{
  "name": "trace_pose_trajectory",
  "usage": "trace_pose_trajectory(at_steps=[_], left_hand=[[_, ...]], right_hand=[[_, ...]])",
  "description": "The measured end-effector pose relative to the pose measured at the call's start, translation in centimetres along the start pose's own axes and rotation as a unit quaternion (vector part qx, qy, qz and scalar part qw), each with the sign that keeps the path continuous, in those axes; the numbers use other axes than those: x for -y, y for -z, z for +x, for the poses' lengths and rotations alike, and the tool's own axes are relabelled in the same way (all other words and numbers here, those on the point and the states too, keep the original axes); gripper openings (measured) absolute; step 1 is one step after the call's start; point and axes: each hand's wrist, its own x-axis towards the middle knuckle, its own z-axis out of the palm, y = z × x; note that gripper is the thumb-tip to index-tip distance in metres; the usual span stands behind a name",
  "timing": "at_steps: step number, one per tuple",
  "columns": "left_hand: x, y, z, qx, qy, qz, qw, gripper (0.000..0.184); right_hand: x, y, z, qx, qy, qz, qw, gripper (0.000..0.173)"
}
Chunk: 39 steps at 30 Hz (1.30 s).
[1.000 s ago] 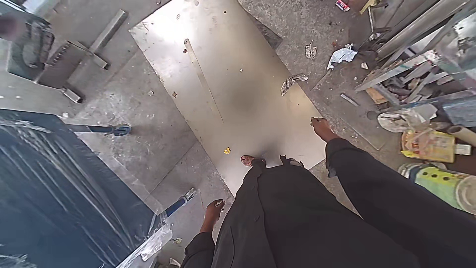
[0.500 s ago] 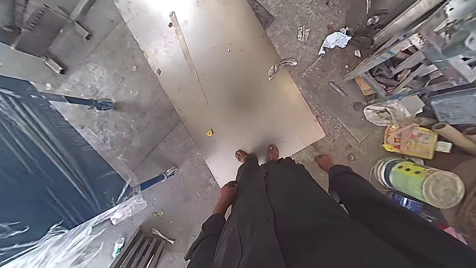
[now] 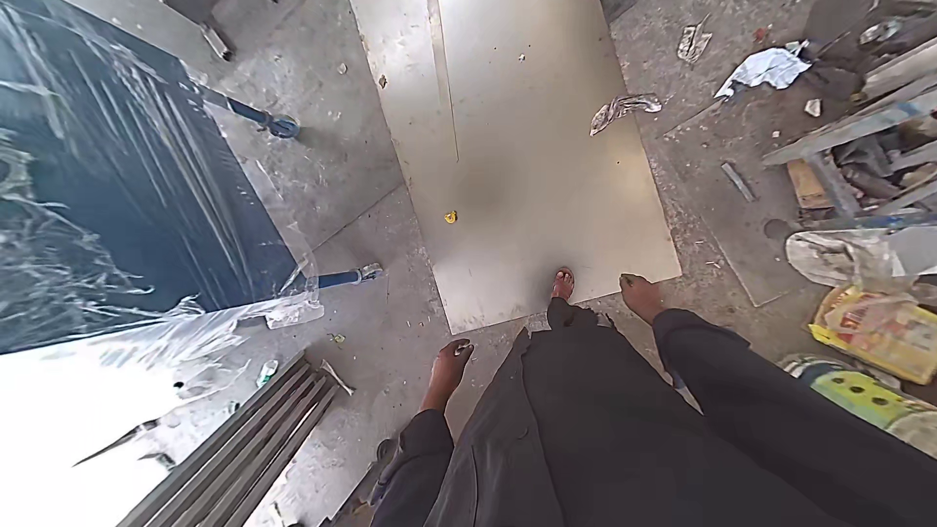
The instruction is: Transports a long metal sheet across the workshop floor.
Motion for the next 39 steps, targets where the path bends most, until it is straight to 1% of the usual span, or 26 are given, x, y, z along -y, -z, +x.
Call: trace_pose_trajectory(at_steps=[3, 5, 6, 8, 10, 11, 12, 13, 14, 15, 17, 19, 21, 22, 24, 26, 28, 31, 33, 36, 39], left_hand=[[3.9, -2.2, -2.6, 0.008, 0.027, -0.029, 0.999, 0.04], [6.7, -3.9, -4.2, 0.016, 0.047, -0.031, 0.998, 0.04], [8.1, -4.8, -5.0, 0.02, 0.062, -0.033, 0.997, 0.04], [11.4, -7.0, -6.4, 0.028, 0.099, -0.049, 0.993, 0.039], [15.8, -9.9, -6.6, 0.04, 0.123, -0.081, 0.988, 0.039], [18.5, -11.7, -6.2, 0.039, 0.12, -0.095, 0.987, 0.04], [21.7, -13.8, -5.4, 0.03, 0.111, -0.099, 0.988, 0.04], [23.8, -15.1, -4.9, 0.025, 0.103, -0.106, 0.989, 0.04], [25.0, -15.6, -5.2, 0.025, 0.101, -0.112, 0.988, 0.04], [25.0, -15.4, -6.1, 0.028, 0.103, -0.118, 0.987, 0.04], [23.2, -13.9, -8.3, 0.035, 0.111, -0.132, 0.984, 0.038], [23.8, -13.4, -9.3, 0.037, 0.108, -0.13, 0.985, 0.038], [25.3, -13.4, -9.4, 0.04, 0.098, -0.117, 0.988, 0.038], [25.7, -13.3, -9.6, 0.043, 0.095, -0.11, 0.988, 0.038], [26.3, -13.0, -10.2, 0.047, 0.099, -0.1, 0.989, 0.038], [27.5, -12.8, -10.1, 0.048, 0.106, -0.097, 0.988, 0.038], [28.3, -12.6, -9.8, 0.045, 0.105, -0.1, 0.988, 0.037], [28.4, -12.1, -9.4, 0.047, 0.1, -0.094, 0.989, 0.037], [28.0, -11.4, -8.8, 0.041, 0.096, -0.09, 0.991, 0.037], [26.3, -10.3, -8.1, 0.035, 0.099, -0.085, 0.991, 0.038], [24.3, -9.4, -7.3, 0.031, 0.099, -0.084, 0.991, 0.038]], right_hand=[[6.1, -4.8, -0.9, 0.097, 0.118, -0.028, 0.988, 0.047], [10.3, -8.2, -3.0, 0.152, 0.217, -0.081, 0.961, 0.047], [12.2, -9.6, -4.5, 0.179, 0.275, -0.108, 0.939, 0.046], [14.7, -11.9, -7.7, 0.218, 0.398, -0.159, 0.877, 0.045], [15.5, -13.7, -9.5, 0.23, 0.493, -0.203, 0.815, 0.043], [15.1, -14.4, -9.8, 0.223, 0.513, -0.22, 0.799, 0.043], [14.4, -14.9, -9.7, 0.212, 0.511, -0.234, 0.8, 0.042], [13.5, -15.3, -9.4, 0.195, 0.489, -0.242, 0.815, 0.042], [12.2, -15.5, -9.1, 0.174, 0.452, -0.247, 0.839, 0.042], [10.8, -15.4, -8.7, 0.156, 0.399, -0.252, 0.868, 0.044], [8.2, -14.1, -8.1, 0.106, 0.3, -0.235, 0.918, 0.045], [5.7, -12.7, -8.8, 0.042, 0.251, -0.184, 0.949, 0.046], [2.8, -11.6, -9.6, -0.044, 0.226, -0.143, 0.963, 0.046], [1.4, -11.1, -10.0, -0.076, 0.199, -0.125, 0.969, 0.046], [-1.3, -10.4, -10.6, -0.094, 0.109, -0.1, 0.985, 0.047], [-3.4, -10.4, -11.2, -0.107, 0.019, -0.072, 0.991, 0.048], [-4.0, -10.7, -12.3, -0.11, -0.031, -0.056, 0.992, 0.049], [-3.5, -11.0, -14.5, -0.083, -0.043, -0.055, 0.994, 0.049], [-2.4, -11.2, -14.9, -0.061, -0.049, -0.064, 0.995, 0.049], [-0.9, -11.0, -13.7, -0.048, -0.027, -0.051, 0.997, 0.049], [0.7, -10.1, -10.9, -0.056, 0.016, -0.028, 0.998, 0.047]])
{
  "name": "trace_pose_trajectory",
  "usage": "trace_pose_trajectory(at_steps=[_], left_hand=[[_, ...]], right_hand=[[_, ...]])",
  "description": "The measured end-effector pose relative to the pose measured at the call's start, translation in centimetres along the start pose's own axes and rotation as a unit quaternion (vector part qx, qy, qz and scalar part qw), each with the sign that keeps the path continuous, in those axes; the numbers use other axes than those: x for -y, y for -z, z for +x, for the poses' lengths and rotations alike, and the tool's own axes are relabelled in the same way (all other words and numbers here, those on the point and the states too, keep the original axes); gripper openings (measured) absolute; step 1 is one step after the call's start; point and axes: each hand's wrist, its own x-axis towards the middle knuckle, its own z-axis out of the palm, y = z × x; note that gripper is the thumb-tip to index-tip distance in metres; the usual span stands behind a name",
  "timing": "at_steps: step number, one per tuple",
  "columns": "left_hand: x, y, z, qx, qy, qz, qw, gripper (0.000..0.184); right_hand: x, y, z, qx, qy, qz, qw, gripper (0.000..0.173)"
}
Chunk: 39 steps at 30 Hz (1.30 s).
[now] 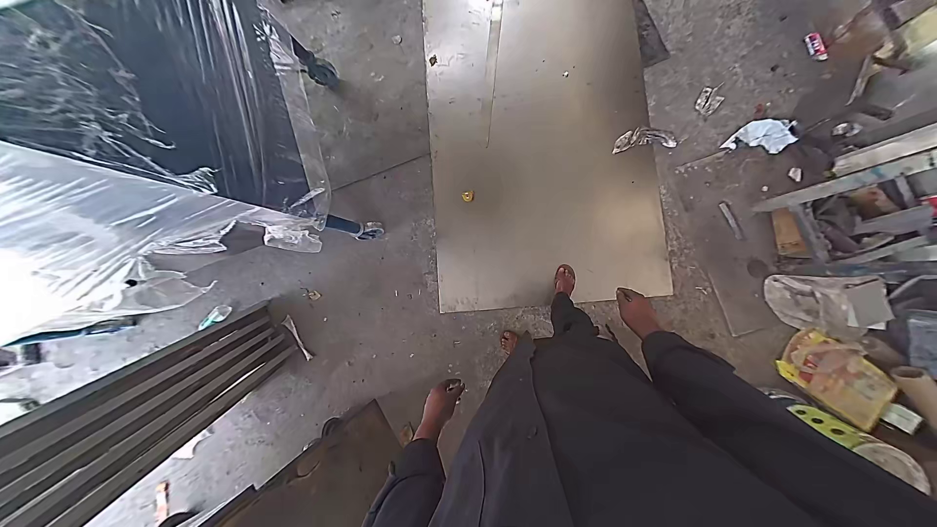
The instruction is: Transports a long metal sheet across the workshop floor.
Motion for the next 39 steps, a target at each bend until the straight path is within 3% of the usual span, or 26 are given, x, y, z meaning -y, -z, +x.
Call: trace_pose_trajectory(at_steps=[11, 18, 31, 39], left_hand=[[-12.1, 0.1, -0.3, -0.013, 0.001, -0.026, 1.0, 0.038], [-19.5, 0.1, -0.5, -0.036, -0.019, -0.076, 0.996, 0.039], [-20.6, 4.2, 3.4, -0.018, 0.027, -0.106, 0.994, 0.039], [-23.4, 12.7, 9.5, 0.042, -0.037, 0.021, 0.998, 0.041]], right_hand=[[6.8, 8.7, 10.6, 0.004, 0.071, 0.008, 0.997, 0.045], [8.8, 13.3, 15.5, 0.017, 0.096, -0.005, 0.995, 0.044], [9.5, 15.1, 18.1, 0.007, 0.063, 0.003, 0.998, 0.045], [12.9, 12.7, 16.6, -0.029, 0.019, 0.033, 0.999, 0.046]])
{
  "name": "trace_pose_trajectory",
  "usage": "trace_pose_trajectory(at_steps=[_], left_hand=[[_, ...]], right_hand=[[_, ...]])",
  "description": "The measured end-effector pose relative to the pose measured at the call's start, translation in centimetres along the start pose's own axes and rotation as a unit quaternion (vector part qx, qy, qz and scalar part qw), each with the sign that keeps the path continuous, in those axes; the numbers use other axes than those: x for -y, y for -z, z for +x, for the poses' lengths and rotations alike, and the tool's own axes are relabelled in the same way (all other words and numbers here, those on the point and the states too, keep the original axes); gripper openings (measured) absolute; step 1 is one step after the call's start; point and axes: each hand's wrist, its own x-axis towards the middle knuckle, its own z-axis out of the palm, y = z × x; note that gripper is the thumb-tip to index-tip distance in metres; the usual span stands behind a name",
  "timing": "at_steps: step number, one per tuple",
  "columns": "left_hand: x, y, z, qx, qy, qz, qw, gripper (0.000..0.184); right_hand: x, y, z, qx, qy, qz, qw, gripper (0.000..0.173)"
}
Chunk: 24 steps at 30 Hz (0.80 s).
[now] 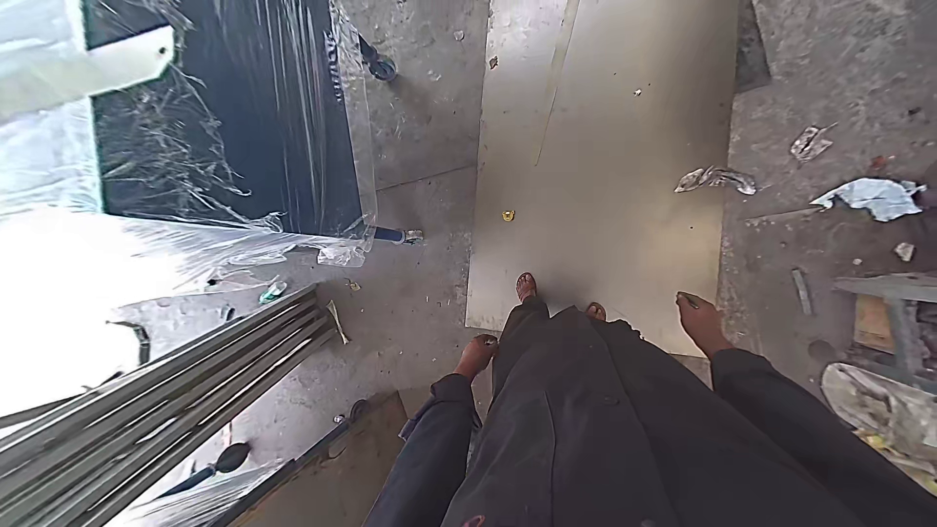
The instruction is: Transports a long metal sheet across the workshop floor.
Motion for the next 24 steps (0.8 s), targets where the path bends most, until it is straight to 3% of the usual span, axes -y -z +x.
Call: trace_pose_trajectory(at_steps=[7, 11, 15, 24], left_hand=[[-1.3, 10.6, 4.0, 0.0, -0.033, 0.017, 0.999, 0.042], [-1.1, 13.7, 5.7, -0.001, -0.022, 0.011, 1.0, 0.042], [-0.6, 13.6, 6.8, -0.005, -0.006, -0.014, 1.0, 0.041], [-3.9, 8.8, 6.2, 0.022, -0.032, -0.003, 0.999, 0.042]], right_hand=[[6.9, -5.7, -1.8, 0.006, -0.028, 0.072, 0.997, 0.045], [10.4, -8.2, -3.2, 0.025, 0.041, 0.073, 0.996, 0.043], [11.3, -6.7, -3.0, 0.048, 0.098, 0.026, 0.994, 0.043], [6.4, -1.4, 0.2, -0.005, -0.018, 0.066, 0.998, 0.042]])
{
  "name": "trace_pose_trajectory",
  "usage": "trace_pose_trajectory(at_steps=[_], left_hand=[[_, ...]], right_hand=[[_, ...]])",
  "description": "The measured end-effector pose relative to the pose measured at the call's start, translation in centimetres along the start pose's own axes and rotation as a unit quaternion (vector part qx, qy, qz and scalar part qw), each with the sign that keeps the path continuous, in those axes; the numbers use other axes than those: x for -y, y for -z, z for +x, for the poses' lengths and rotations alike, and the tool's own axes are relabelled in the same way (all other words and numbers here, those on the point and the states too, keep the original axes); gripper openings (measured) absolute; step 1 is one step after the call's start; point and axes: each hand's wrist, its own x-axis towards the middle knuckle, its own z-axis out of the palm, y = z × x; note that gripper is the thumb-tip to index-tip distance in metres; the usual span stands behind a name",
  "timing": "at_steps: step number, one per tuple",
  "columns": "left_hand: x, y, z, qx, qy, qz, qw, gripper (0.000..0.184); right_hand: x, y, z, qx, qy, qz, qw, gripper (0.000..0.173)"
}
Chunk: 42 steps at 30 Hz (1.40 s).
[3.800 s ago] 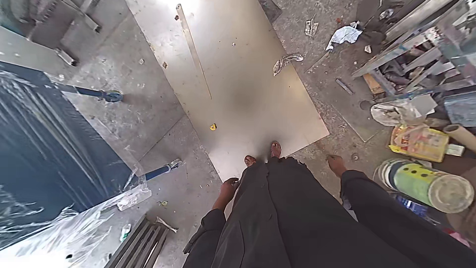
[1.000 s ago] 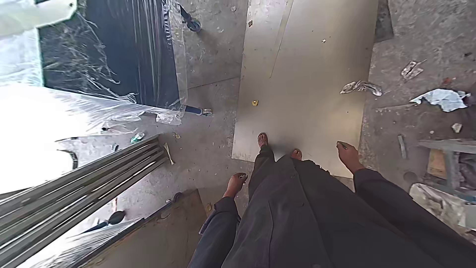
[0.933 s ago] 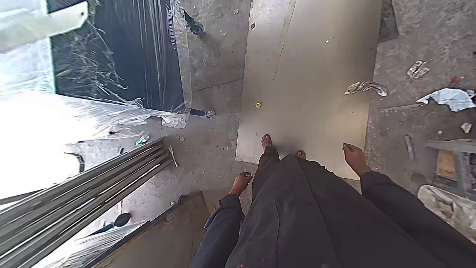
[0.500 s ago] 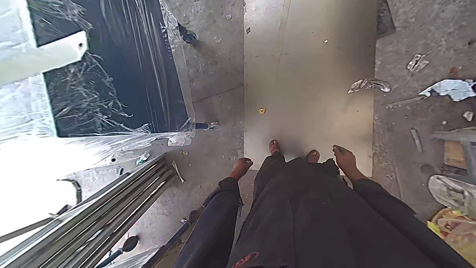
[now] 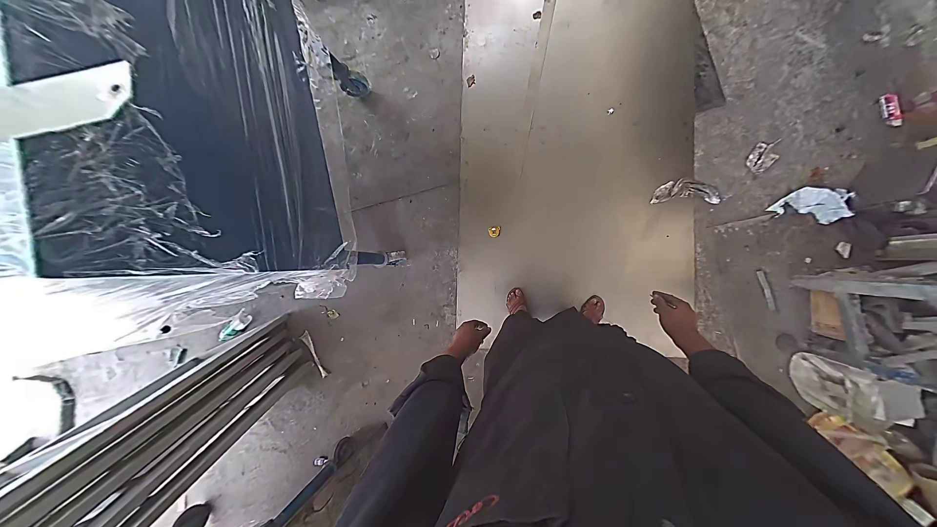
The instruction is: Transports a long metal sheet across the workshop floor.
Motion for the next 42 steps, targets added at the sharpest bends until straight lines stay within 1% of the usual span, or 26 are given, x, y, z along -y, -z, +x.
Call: trace_pose_trajectory(at_steps=[4, 8, 14, 20, 26, 29, 33, 42], left_hand=[[-1.9, -1.9, -0.2, -0.006, -0.018, -0.015, 1.0, 0.041], [-2.7, -3.2, -0.4, -0.007, -0.023, -0.015, 1.0, 0.041], [-2.0, -4.3, -0.2, 0.003, -0.015, 0.004, 1.0, 0.041], [-1.6, -4.9, 0.0, 0.011, -0.005, 0.02, 1.0, 0.042], [-2.5, -4.6, 0.2, 0.01, -0.019, 0.02, 1.0, 0.042], [-3.0, -4.3, 0.2, 0.009, -0.023, 0.021, 0.999, 0.042], [-3.4, -3.9, 0.1, 0.007, -0.024, 0.024, 0.999, 0.041], [-2.3, -3.2, 0.6, 0.008, -0.005, 0.026, 1.0, 0.042]], right_hand=[[-2.1, 1.4, 0.1, -0.001, -0.002, 0.001, 1.0, 0.042], [-3.4, 2.3, 0.0, 0.001, -0.002, -0.004, 1.0, 0.042], [-4.5, 2.9, -0.6, -0.004, -0.005, 0.019, 1.0, 0.042], [-5.8, 3.0, -1.7, -0.002, -0.003, -0.004, 1.0, 0.043], [-7.2, 3.0, -2.2, -0.02, -0.019, -0.01, 1.0, 0.043], [-7.2, 3.1, -2.4, -0.015, -0.029, -0.009, 0.999, 0.043], [-6.5, 2.8, -2.4, -0.004, -0.02, -0.021, 1.0, 0.043], [-3.8, 0.7, -3.4, 0.052, 0.028, -0.05, 0.997, 0.042]])
